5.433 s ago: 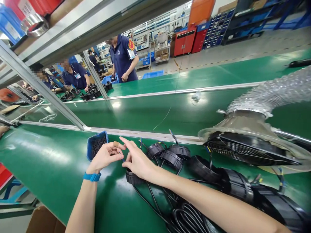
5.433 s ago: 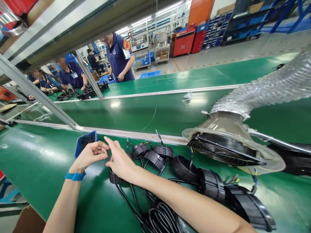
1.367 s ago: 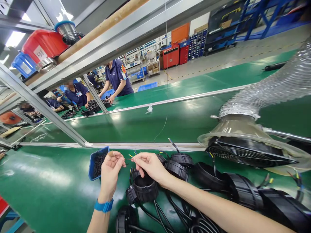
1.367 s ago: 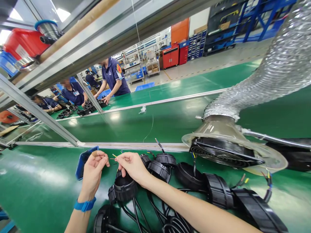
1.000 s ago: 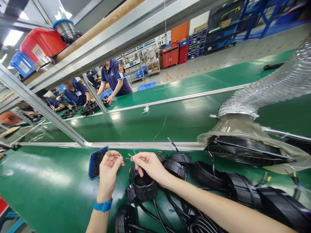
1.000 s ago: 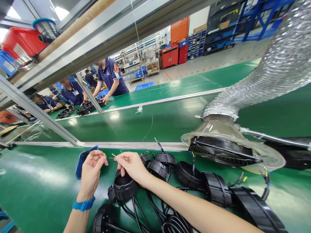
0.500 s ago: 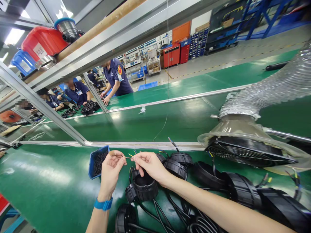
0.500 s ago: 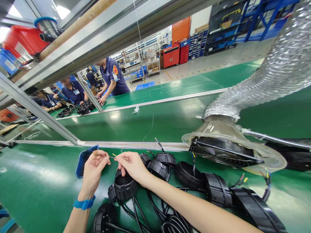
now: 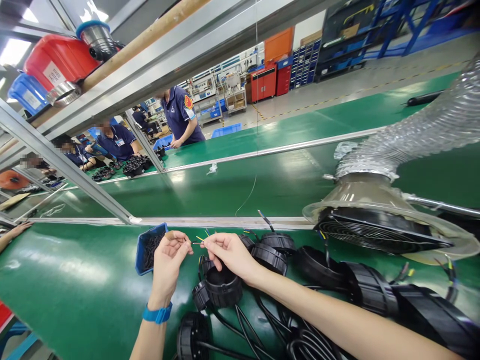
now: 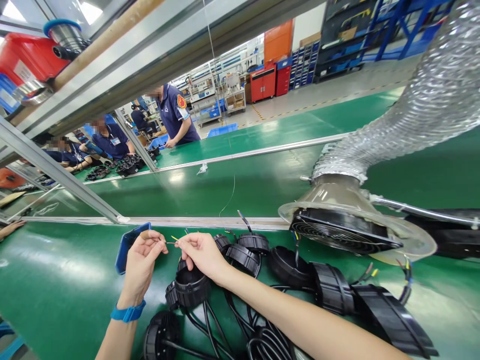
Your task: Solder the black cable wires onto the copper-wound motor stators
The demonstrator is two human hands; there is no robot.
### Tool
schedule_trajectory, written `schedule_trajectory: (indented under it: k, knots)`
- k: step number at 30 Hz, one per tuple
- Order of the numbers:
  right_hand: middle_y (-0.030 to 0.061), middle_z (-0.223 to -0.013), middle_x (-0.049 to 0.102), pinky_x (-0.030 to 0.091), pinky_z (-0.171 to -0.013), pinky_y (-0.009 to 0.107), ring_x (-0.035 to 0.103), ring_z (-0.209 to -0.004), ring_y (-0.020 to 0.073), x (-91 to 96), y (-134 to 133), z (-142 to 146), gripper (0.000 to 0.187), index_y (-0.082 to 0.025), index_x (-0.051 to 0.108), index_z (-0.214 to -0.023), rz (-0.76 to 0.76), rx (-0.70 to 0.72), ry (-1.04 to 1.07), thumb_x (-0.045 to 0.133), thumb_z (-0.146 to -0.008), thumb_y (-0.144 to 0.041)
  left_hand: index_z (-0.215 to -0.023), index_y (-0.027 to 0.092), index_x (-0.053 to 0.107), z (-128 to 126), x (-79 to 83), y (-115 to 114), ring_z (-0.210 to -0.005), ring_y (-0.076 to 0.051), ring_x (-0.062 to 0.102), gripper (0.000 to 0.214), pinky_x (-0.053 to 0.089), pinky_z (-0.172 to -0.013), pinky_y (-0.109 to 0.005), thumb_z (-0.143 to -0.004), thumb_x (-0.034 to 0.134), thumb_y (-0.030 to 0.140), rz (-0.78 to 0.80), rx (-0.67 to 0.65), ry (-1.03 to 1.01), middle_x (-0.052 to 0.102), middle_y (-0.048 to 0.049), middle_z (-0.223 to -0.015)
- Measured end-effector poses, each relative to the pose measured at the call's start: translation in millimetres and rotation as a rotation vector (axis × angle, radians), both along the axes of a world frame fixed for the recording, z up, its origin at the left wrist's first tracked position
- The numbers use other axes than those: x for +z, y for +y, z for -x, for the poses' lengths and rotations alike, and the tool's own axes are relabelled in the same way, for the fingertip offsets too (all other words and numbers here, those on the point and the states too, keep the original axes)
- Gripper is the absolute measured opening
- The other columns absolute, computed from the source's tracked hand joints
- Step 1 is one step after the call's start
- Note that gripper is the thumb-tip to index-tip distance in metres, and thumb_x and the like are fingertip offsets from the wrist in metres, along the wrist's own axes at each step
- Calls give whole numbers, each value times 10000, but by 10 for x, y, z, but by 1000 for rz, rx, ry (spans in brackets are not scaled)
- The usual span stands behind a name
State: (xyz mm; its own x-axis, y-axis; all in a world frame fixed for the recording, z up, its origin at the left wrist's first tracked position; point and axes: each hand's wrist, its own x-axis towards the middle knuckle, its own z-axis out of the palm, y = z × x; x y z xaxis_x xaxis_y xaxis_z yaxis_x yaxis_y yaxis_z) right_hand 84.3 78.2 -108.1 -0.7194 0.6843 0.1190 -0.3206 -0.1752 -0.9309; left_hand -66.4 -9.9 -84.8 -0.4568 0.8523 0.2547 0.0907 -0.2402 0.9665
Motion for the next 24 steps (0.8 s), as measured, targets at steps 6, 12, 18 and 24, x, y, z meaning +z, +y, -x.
schedule_trajectory:
  k: [6, 12, 18, 24]
  knots:
    - [-31, -555, 581, 320, -446, 217, 454, -368, 59, 4, -3, 5, 428, -131, 657, -769, 1, -1, -9, 687, -773, -558, -957, 177, 605, -11, 23, -17, -683, -101, 591, 221, 500, -688, -233, -796, 748, 225, 11, -38, -51, 624, 7, -815]
    - [-33, -554, 577, 307, -430, 211, 453, -364, 56, 5, -2, 8, 438, -134, 649, -753, 1, -1, -6, 690, -754, -570, -939, 171, 644, 3, 8, -4, -691, -110, 604, 231, 509, -684, -235, -769, 771, 263, 65, 29, 40, 638, -6, -813]
    - [-27, -547, 572, 308, -409, 209, 454, -361, 65, 2, 5, 6, 446, -139, 648, -751, -33, 20, -38, 678, -752, -585, -983, 161, 670, 19, 20, -11, -653, -102, 583, 283, 504, -658, -234, -752, 782, 280, 85, -24, -47, 614, 5, -767]
    - [-24, -545, 570, 303, -399, 203, 462, -359, 65, 21, -7, 15, 455, -134, 653, -741, -43, 18, -66, 692, -728, -587, -1005, 158, 666, 23, 49, -27, -682, -120, 618, 307, 521, -693, -253, -750, 786, 280, 121, -24, 38, 643, -10, -779]
